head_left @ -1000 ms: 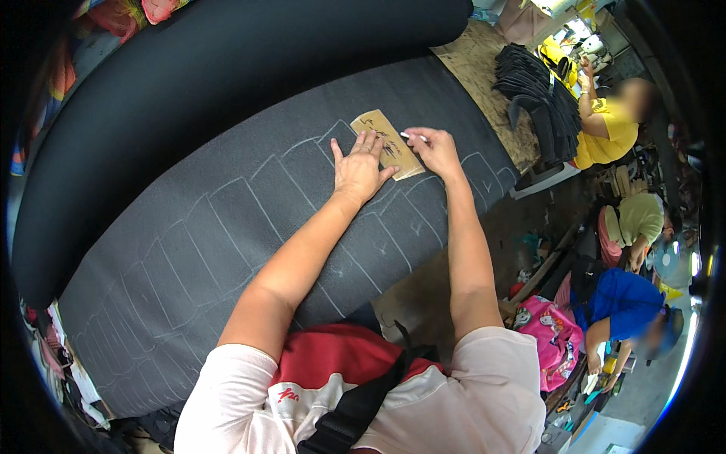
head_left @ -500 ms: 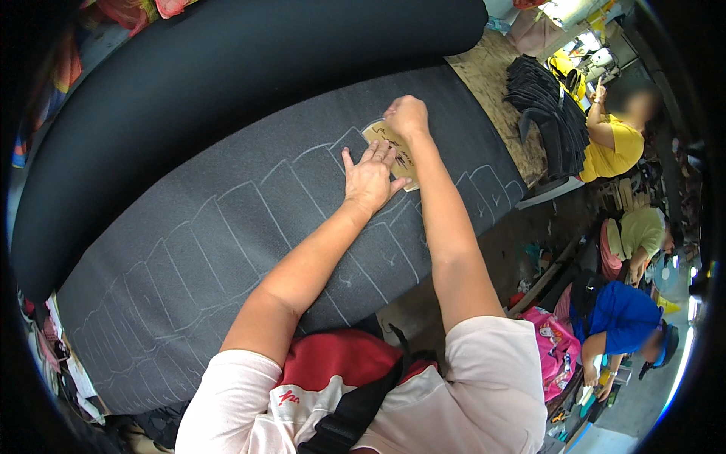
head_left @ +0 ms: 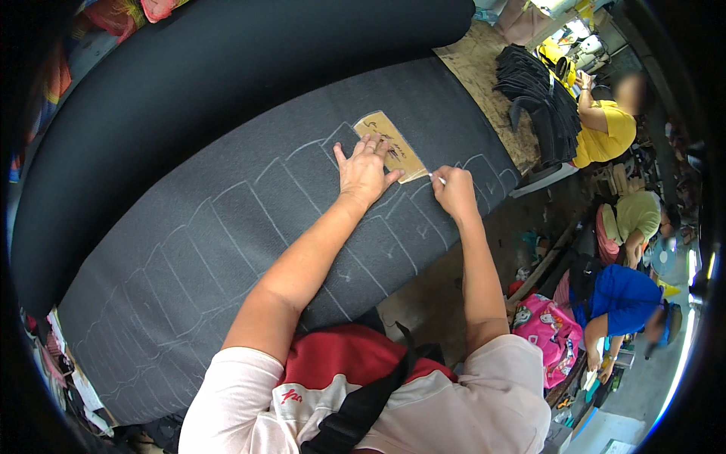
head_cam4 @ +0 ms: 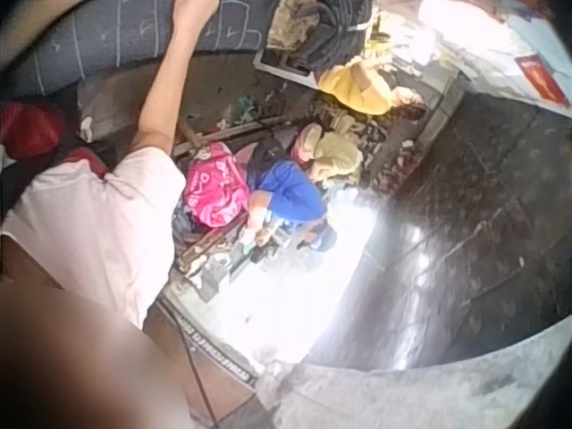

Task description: The person uses a small rectangular template and a white chalk-like marker to mark a large roll of dark fabric. They repeatedly place the template on the fabric, trace or mark along its edges, then lift and reposition it to create a series of aligned marks across the surface.

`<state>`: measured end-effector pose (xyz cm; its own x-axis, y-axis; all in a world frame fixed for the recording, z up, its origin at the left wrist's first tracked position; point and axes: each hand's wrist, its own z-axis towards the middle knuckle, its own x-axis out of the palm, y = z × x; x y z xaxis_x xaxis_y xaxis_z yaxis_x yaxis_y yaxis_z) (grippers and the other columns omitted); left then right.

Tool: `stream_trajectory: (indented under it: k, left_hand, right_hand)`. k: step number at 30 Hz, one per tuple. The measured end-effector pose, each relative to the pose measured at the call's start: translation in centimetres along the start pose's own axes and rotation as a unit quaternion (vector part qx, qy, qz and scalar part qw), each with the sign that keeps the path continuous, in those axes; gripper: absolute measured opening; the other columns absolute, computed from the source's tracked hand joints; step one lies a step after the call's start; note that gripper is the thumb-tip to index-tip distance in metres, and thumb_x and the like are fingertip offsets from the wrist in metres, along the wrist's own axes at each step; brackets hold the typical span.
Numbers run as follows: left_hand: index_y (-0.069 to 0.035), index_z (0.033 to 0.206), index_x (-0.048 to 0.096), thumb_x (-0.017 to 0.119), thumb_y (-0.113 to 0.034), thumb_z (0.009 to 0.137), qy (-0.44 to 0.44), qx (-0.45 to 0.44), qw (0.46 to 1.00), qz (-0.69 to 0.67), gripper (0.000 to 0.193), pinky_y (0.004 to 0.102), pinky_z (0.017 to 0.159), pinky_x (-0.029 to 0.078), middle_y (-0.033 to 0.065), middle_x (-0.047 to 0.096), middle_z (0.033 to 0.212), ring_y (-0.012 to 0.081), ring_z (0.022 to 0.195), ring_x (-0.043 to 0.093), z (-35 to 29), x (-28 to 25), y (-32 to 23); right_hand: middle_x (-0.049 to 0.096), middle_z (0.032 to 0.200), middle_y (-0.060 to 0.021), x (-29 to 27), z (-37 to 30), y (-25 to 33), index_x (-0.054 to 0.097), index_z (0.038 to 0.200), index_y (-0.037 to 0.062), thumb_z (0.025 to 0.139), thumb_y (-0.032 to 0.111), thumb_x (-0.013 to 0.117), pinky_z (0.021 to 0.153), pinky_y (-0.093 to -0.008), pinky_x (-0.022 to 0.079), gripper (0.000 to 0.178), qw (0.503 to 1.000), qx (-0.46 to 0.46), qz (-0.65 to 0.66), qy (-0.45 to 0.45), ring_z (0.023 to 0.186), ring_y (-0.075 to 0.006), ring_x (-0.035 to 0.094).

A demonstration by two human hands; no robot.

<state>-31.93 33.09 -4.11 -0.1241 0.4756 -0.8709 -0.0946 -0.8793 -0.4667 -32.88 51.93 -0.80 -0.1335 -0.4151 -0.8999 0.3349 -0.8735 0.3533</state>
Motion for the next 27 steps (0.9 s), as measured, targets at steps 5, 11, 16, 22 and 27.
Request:
stream_trajectory:
  k: [5,11,16,22,27]
  left_hand:
    - [-0.014,0.125,0.054,0.068,-0.047,0.073,0.006,-0.006,1.000,-0.003,0.063,0.0646,0.103,0.017,0.0031,0.044,0.138,0.0190,0.131,0.035,0.1,-0.6,-0.2]
    - [-0.016,0.114,0.063,0.077,-0.044,0.064,0.037,-0.050,0.998,0.020,0.059,0.0645,0.102,0.019,0.0143,0.038,0.141,0.0288,0.133,0.029,1.9,-1.8,-0.2]
    - [-0.010,0.104,0.061,0.076,-0.025,0.069,-0.064,-0.122,0.990,-0.042,0.042,0.0531,0.096,0.036,0.0153,0.057,0.107,0.0301,0.108,0.052,4.0,-3.4,0.1]
    - [-0.007,0.078,0.063,0.061,0.007,0.068,-0.404,0.206,0.856,-0.248,0.018,0.0311,0.066,0.051,0.0071,0.063,0.080,0.0220,0.069,0.061,4.8,-2.7,-4.3]
    - [-0.008,0.081,0.065,0.067,-0.001,0.065,-0.156,0.297,0.916,-0.218,0.018,0.0353,0.077,0.051,0.0086,0.063,0.090,0.0269,0.088,0.060,3.0,1.1,-6.1]
  right_hand:
    - [0.061,0.066,-0.0237,1.7,-0.6,3.8,0.064,0.069,-0.0031,0.072,0.004,0.058,0.065,-0.0435,0.052,0.010,0.992,-0.023,-0.123,-0.008,0.066,-0.0361,0.063]
    - [0.067,0.071,-0.0130,3.7,-0.6,2.9,0.069,0.080,-0.0001,0.078,0.001,0.058,0.059,-0.0287,0.051,0.011,0.933,0.025,0.343,0.107,0.061,-0.0181,0.064]
    - [0.062,0.075,-0.0057,5.7,-0.5,-0.4,0.063,0.103,-0.0007,0.090,0.009,0.057,0.056,-0.0222,0.049,0.017,0.836,0.131,0.479,-0.231,0.062,-0.0104,0.060]
    - [0.053,0.100,-0.0120,3.2,0.8,-1.4,0.047,0.122,-0.0031,0.093,0.045,0.047,0.064,-0.0332,0.053,0.056,0.601,0.193,0.761,-0.149,0.079,-0.0229,0.063]
    - [0.062,0.107,-0.0169,0.3,4.1,-4.5,0.052,0.117,-0.0095,0.072,-0.012,0.064,0.083,-0.0321,0.051,0.047,0.688,0.144,0.711,-0.035,0.095,-0.0226,0.063]
